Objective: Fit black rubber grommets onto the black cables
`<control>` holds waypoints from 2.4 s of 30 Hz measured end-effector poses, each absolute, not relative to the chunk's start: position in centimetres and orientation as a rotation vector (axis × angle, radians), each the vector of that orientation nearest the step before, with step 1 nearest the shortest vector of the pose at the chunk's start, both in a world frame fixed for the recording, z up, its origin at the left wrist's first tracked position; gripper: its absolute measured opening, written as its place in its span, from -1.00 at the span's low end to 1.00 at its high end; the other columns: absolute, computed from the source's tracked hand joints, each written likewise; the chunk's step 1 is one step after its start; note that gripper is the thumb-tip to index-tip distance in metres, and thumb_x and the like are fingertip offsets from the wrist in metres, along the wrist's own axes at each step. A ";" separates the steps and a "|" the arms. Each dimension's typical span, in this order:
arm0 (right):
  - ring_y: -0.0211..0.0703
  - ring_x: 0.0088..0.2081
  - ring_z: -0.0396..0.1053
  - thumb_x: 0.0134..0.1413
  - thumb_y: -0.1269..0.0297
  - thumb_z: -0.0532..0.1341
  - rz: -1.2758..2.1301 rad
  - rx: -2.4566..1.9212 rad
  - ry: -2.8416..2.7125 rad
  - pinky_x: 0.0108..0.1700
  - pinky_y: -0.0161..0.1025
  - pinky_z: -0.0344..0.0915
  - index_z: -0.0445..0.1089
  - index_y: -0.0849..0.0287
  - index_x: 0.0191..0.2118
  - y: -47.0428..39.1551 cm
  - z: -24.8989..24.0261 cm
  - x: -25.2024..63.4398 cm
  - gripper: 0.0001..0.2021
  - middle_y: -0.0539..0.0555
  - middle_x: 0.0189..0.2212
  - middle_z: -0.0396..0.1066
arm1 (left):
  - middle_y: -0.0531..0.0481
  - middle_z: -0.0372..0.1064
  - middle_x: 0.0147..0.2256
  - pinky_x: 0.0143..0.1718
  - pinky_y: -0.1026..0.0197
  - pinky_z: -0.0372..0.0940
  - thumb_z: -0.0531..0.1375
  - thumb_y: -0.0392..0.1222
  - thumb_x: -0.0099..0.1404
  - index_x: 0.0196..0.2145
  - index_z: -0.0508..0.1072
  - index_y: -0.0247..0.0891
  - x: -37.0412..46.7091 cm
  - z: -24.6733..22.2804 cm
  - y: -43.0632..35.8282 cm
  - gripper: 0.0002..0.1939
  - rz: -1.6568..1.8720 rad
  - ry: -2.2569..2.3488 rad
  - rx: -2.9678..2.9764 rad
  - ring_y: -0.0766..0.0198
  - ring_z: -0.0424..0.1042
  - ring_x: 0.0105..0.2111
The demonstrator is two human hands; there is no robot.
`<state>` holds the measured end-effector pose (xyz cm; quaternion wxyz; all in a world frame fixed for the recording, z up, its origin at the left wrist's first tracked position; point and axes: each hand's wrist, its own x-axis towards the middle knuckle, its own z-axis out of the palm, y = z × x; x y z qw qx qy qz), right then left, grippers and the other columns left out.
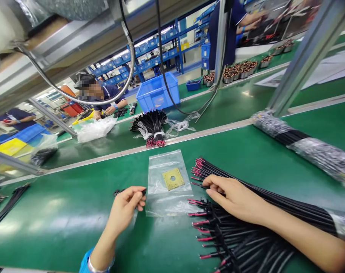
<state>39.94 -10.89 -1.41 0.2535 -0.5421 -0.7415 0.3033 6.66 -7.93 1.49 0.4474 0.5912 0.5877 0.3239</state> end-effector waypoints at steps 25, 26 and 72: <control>-0.28 -0.48 0.22 0.07 0.38 0.11 0.744 -1.325 -1.862 -0.39 -0.34 0.16 0.27 0.16 -0.37 -11.1 -1.1 39.9 -0.97 -0.06 -0.52 0.28 | -0.09 0.39 -0.30 -0.27 0.11 0.28 0.08 -0.24 0.30 -0.41 0.35 -0.25 18.1 -0.6 -4.3 -0.87 0.607 1.177 2.356 0.19 0.36 -0.35; -0.29 -0.49 0.21 0.07 0.39 0.11 0.751 -1.305 -1.858 -0.39 -0.35 0.16 0.27 0.16 -0.38 -11.1 -1.0 39.9 -0.96 -0.07 -0.52 0.28 | -0.09 0.41 -0.26 -0.29 0.12 0.30 0.07 -0.20 0.31 -0.40 0.31 -0.25 18.6 -0.8 -4.4 -0.86 0.685 1.183 2.101 0.23 0.38 -0.38; -0.21 -0.37 0.36 0.19 0.42 0.07 0.667 -1.239 -2.210 -0.29 -0.32 0.18 0.43 0.23 -0.38 -10.4 -0.9 41.7 -0.79 0.06 -0.44 0.43 | -0.04 0.49 -0.44 -0.32 0.20 0.29 0.44 -0.15 -0.07 -0.46 0.59 -0.25 22.8 -2.0 -6.9 -0.81 0.766 1.038 1.738 0.20 0.43 -0.40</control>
